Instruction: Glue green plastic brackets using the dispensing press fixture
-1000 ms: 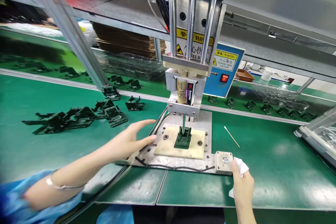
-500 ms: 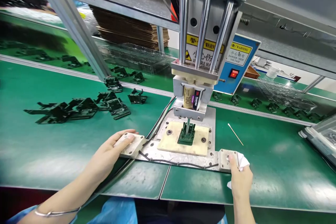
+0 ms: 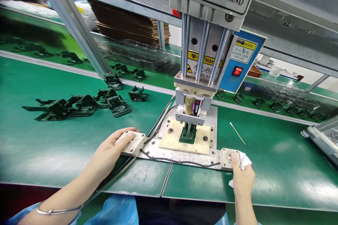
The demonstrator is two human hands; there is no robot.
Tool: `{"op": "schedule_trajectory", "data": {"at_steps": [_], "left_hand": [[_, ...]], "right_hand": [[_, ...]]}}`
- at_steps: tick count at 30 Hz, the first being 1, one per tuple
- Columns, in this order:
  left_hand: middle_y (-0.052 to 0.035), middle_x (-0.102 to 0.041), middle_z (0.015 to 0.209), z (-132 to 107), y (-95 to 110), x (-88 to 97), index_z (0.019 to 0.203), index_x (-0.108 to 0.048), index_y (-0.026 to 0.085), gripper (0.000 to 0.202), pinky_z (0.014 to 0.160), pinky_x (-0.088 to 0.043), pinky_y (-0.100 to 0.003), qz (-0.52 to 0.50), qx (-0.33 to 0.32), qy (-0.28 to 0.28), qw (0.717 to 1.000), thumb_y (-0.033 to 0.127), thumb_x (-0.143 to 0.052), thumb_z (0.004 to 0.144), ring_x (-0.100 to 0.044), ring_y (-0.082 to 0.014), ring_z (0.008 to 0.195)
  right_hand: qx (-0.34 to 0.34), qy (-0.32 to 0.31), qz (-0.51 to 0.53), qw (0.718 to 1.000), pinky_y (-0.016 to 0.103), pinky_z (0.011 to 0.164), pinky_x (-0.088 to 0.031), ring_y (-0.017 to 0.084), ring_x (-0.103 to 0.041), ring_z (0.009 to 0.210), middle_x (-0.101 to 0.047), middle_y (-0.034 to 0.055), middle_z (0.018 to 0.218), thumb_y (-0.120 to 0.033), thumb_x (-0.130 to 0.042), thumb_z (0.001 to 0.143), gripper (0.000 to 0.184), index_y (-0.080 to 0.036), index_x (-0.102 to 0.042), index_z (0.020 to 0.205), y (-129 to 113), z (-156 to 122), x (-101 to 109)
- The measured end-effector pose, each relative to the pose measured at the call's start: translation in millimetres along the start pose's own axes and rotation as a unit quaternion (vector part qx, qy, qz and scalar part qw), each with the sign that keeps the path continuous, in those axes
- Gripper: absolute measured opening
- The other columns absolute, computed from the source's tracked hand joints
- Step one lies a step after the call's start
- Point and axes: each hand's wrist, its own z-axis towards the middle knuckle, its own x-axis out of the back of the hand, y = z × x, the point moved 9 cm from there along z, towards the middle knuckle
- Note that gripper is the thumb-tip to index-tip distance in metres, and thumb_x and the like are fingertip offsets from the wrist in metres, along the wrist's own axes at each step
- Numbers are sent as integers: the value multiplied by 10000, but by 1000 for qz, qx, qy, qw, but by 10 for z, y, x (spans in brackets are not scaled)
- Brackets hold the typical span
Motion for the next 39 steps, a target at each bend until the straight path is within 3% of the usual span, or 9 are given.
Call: {"op": "schedule_trajectory", "data": {"at_steps": [14, 23, 39], "left_hand": [[-62, -733, 1128, 13, 12, -4, 1114, -659, 219, 627, 733, -534, -285, 3, -4, 2, 1000, 651, -752, 669, -671, -258, 929], [-34, -720, 1193, 67, -82, 9, 1153, -649, 245, 605, 770, -519, -224, -5, -8, -13, 1000, 672, -744, 735, -665, -206, 955], [-36, -748, 1120, 44, -22, 19, 1093, -676, 226, 676, 741, -521, -199, -13, 0, 11, 1000, 699, -771, 620, -666, -197, 917]], "right_hand": [[-4, 3, 7, 1000, 415, 834, -506, 382, -676, 1050, -772, 123, 992, -834, -725, 521, 805, -171, -749, 975, 5, -14, 28], [-8, -3, 12, 1000, 418, 855, -503, 380, -670, 1066, -770, 126, 1020, -822, -723, 532, 794, -168, -745, 981, -3, -21, 4], [-10, 0, 6, 1000, 430, 849, -495, 386, -671, 1051, -770, 115, 978, -850, -706, 497, 816, -183, -742, 965, 21, -2, 13]]}}
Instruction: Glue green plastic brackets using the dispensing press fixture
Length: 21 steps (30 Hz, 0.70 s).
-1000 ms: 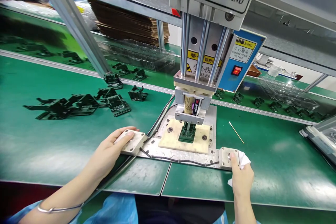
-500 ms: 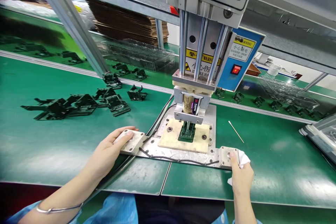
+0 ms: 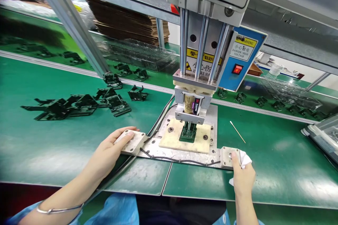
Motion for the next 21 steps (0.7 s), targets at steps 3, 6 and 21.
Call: {"op": "schedule_trajectory", "data": {"at_steps": [3, 6, 21], "left_hand": [[-38, -749, 1113, 13, 2, -4, 1091, -675, 223, 679, 746, -520, -194, 1, -5, -1, 1000, 705, -771, 622, -664, -194, 917], [-37, -747, 1123, 15, -11, -3, 1099, -674, 224, 691, 733, -520, -190, -1, -3, -4, 1000, 712, -776, 621, -663, -190, 915], [-49, -751, 1094, 18, -35, 26, 1077, -696, 225, 601, 685, -536, -221, -12, -6, 5, 1000, 637, -788, 649, -678, -204, 855]], "right_hand": [[10, 2, 1, 1000, 426, 832, -499, 386, -672, 1049, -770, 118, 991, -855, -707, 513, 823, -178, -745, 979, 3, 14, 9], [12, 1, -5, 1000, 417, 806, -504, 381, -677, 1029, -770, 115, 982, -865, -703, 521, 827, -178, -745, 980, 11, 20, 11], [-1, 0, -10, 1000, 420, 813, -499, 380, -679, 1013, -768, 116, 963, -844, -698, 516, 791, -187, -745, 954, -18, -8, -3]]}}
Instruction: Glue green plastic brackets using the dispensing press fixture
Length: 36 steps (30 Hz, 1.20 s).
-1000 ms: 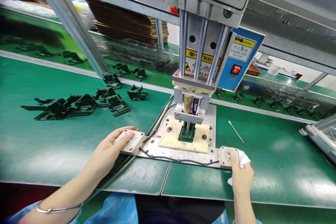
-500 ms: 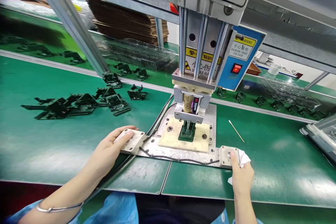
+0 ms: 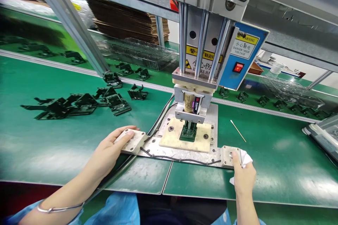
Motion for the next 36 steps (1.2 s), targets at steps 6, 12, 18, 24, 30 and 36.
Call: {"op": "schedule_trajectory", "data": {"at_steps": [6, 12, 18, 24, 30, 36], "left_hand": [[-61, -742, 1103, -14, 21, -15, 1067, -703, 204, 663, 704, -522, -224, -22, 3, -3, 1000, 665, -835, 608, -661, -201, 849], [-62, -725, 1071, -27, 36, -30, 1078, -677, 176, 752, 715, -496, -197, -30, -9, -8, 999, 703, -860, 573, -618, -174, 865], [-53, -698, 1121, -54, 68, -36, 1089, -653, 174, 563, 785, -505, -226, -16, -27, -4, 999, 570, -815, 723, -618, -185, 930], [-42, -694, 1116, -111, 112, -42, 1094, -636, 168, 438, 797, -513, -221, -9, -28, 11, 999, 450, -767, 786, -622, -178, 946], [-43, -702, 1109, -158, 141, -39, 1096, -639, 163, 454, 792, -521, -221, -8, -22, 29, 999, 426, -784, 755, -632, -172, 936], [9, -708, 1104, -182, 151, -49, 1063, -668, 203, 338, 820, -512, -255, 0, -32, 19, 999, 449, -737, 841, -629, -167, 949]], "right_hand": [[6, 7, 3, 1000, 426, 822, -503, 388, -683, 1020, -769, 124, 947, -834, -703, 508, 781, -178, -744, 932, -19, -11, 20], [52, 22, 11, 998, 419, 799, -523, 384, -697, 980, -765, 137, 911, -824, -707, 535, 757, -160, -748, 898, -164, -58, 55], [58, 34, 10, 998, 409, 813, -528, 367, -701, 981, -768, 131, 921, -815, -717, 567, 751, -150, -752, 915, -171, -93, 93], [121, 49, 27, 991, 389, 758, -533, 321, -712, 880, -767, 116, 881, -744, -758, 670, 660, -133, -761, 921, -210, -118, 129], [117, 51, 25, 992, 357, 699, -529, 291, -700, 834, -753, 107, 876, -723, -775, 709, 631, -135, -765, 938, -200, -147, 168], [110, 54, 27, 992, 327, 618, -538, 285, -698, 834, -736, 101, 879, -666, -789, 737, 612, -118, -762, 1009, -255, -209, 205]]}}
